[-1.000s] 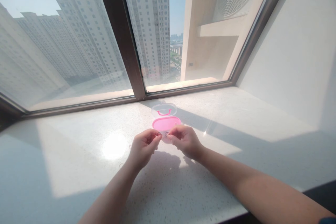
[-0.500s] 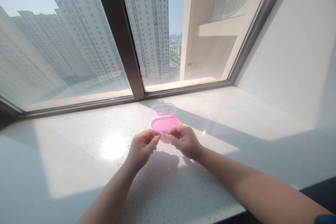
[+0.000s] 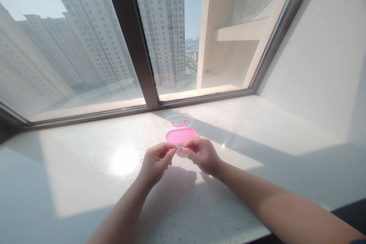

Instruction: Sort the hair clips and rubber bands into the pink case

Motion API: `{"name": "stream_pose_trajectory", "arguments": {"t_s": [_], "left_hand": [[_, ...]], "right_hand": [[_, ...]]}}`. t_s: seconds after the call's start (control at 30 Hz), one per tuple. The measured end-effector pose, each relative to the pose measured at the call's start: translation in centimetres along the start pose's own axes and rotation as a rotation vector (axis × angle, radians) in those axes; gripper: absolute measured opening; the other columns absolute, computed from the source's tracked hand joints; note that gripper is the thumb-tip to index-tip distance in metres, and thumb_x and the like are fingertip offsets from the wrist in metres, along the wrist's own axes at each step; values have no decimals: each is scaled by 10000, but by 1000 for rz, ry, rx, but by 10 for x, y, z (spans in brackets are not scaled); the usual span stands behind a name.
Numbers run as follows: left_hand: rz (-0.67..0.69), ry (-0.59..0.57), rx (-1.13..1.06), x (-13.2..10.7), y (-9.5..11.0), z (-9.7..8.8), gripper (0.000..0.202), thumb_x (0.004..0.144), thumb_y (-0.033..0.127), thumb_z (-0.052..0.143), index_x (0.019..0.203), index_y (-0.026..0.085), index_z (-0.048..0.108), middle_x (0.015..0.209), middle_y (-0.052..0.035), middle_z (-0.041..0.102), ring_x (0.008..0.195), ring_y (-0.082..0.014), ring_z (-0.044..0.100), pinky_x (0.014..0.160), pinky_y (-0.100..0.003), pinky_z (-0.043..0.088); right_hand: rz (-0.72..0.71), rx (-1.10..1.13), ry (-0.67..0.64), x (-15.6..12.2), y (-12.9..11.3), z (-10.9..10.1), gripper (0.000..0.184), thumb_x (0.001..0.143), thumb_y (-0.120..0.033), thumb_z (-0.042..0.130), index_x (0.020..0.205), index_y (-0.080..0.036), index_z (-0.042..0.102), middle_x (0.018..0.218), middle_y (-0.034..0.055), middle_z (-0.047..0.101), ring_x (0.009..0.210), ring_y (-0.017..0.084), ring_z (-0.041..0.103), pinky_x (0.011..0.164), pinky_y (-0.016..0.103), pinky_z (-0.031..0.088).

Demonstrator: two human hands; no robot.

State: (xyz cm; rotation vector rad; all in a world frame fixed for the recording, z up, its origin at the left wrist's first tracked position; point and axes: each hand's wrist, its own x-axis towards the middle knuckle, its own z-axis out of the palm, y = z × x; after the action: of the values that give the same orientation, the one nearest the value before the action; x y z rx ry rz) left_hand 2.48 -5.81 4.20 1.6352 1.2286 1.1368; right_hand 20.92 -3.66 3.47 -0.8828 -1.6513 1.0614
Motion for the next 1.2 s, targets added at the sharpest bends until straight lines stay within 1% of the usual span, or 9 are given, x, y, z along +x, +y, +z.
{"name": "stream_pose_trajectory", "arguments": {"t_s": [0.27, 0.5, 1.2], "left_hand": [[1, -2, 5, 0, 2, 0, 221, 850, 326, 599, 833, 125, 689, 517, 20, 544, 449, -86, 492, 427, -191, 397], [-1, -1, 14, 1, 5, 0, 221, 847, 323, 600, 827, 120, 687, 513, 19, 546, 447, -88, 494, 429, -194, 398], [6, 3, 20, 0, 2, 0, 219, 851, 333, 603, 827, 131, 684, 509, 23, 543, 438, -84, 490, 419, -187, 396]], "right_hand": [[-21, 4, -7, 0, 0, 0, 177, 804, -272, 620, 675, -151, 601, 522, -32, 519, 452, 86, 464, 434, 210, 354], [-12, 10, -11, 0, -2, 0, 183, 806, -278, 616, 676, -150, 600, 520, -32, 517, 455, 88, 465, 437, 213, 357], [-17, 7, -9, 0, -1, 0, 164, 807, -258, 607, 680, -154, 602, 519, -30, 519, 459, 92, 464, 445, 219, 358]]}}
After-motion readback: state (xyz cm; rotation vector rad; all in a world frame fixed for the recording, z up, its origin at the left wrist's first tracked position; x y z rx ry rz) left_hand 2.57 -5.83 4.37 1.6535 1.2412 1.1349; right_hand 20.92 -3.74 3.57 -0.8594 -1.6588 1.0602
